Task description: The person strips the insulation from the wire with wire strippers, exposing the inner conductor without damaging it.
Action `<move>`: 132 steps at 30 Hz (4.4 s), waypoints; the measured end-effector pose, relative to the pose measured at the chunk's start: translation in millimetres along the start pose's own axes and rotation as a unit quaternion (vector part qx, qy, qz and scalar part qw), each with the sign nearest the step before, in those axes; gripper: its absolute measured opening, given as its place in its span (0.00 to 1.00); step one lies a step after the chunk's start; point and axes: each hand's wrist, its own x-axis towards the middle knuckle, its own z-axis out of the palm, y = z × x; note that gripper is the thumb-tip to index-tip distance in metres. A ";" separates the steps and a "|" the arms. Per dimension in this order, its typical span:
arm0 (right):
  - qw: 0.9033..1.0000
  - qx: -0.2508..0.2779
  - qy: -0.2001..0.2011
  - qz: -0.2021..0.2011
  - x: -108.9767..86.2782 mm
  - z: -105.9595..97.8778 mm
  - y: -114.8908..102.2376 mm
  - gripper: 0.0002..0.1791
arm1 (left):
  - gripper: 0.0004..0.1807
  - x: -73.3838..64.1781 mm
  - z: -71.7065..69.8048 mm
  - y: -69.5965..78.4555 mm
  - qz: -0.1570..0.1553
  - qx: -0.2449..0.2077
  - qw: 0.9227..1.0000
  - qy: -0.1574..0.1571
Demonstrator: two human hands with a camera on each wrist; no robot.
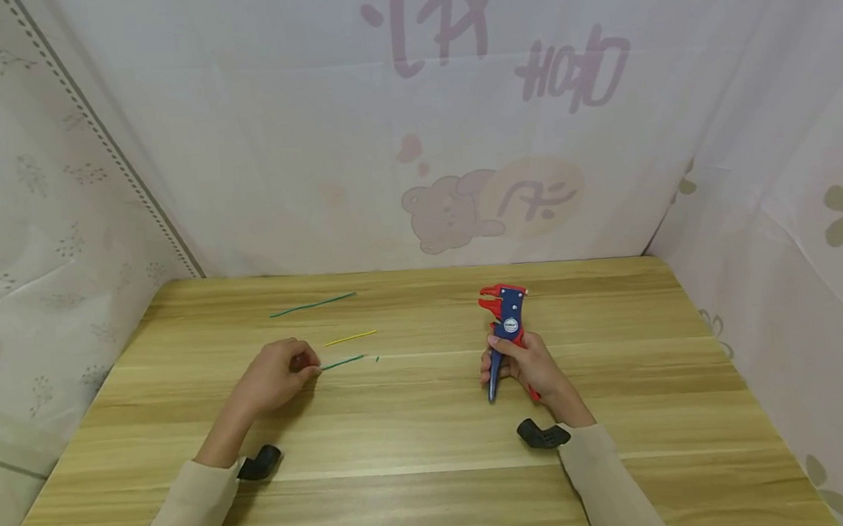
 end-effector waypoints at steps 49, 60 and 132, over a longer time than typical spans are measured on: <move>1.000 -0.002 -0.003 0.009 -1.2 0.6 -1.2 0.13 | 0.09 46.5 22.0 11.9 0.006 -0.034 0.999 0.008; 1.000 0.002 0.003 0.018 -0.5 0.5 0.7 0.14 | 0.03 46.5 20.9 19.9 -0.016 -0.022 1.000 0.004; 0.997 -0.050 -0.012 0.061 0.9 23.2 -9.6 0.15 | 0.05 26.0 28.4 53.1 0.070 -0.085 0.992 0.067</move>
